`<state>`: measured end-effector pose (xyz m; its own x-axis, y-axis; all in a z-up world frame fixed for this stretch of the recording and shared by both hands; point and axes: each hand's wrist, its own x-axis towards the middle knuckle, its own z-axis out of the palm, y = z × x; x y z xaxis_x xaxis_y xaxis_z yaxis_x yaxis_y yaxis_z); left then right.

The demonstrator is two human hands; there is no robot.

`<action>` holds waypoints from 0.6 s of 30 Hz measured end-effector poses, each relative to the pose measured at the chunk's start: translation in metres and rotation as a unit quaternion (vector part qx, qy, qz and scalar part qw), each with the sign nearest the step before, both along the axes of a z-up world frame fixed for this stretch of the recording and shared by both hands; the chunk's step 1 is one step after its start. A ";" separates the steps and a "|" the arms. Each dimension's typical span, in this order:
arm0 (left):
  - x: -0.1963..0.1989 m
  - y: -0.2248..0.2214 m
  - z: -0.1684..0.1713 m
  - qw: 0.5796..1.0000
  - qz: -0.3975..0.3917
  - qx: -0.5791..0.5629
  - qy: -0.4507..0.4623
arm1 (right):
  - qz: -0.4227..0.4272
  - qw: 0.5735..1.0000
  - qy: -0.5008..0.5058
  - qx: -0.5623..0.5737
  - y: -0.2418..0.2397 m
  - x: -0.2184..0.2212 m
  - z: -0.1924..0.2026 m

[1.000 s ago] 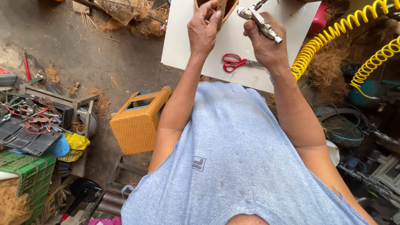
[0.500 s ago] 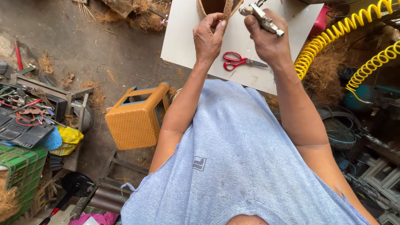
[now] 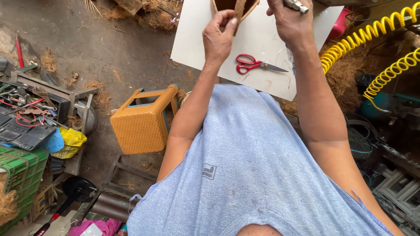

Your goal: The person is using a pneumatic spray gun to apply a final coating to a cone-shaped object made of coconut fiber.

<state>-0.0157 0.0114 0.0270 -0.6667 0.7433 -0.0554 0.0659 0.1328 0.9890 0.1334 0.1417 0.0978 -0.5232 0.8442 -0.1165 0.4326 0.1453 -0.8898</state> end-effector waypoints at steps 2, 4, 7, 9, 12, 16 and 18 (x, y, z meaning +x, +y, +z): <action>-0.009 0.005 -0.016 0.999 0.012 0.005 -0.036 | 0.011 1.000 0.018 0.023 -0.001 -0.001 -0.010; -0.013 0.006 -0.026 0.997 0.021 0.009 -0.074 | 0.020 0.998 0.035 0.045 -0.005 0.000 -0.018; -0.019 0.004 -0.029 0.998 0.031 0.049 -0.040 | 0.015 0.998 0.032 0.048 -0.010 -0.003 -0.032; -0.022 0.002 -0.030 0.998 0.036 0.052 -0.015 | -0.007 0.999 0.040 0.017 -0.011 -0.007 -0.048; -0.022 0.003 -0.021 0.996 0.038 0.083 -0.020 | 0.005 0.999 0.025 0.046 -0.016 -0.009 -0.051; -0.023 0.003 -0.017 0.998 0.032 0.061 0.011 | 0.003 0.997 0.028 0.065 -0.017 -0.011 -0.053; -0.022 0.004 -0.015 0.998 0.022 0.053 0.032 | 0.008 0.999 0.032 0.042 -0.017 -0.012 -0.050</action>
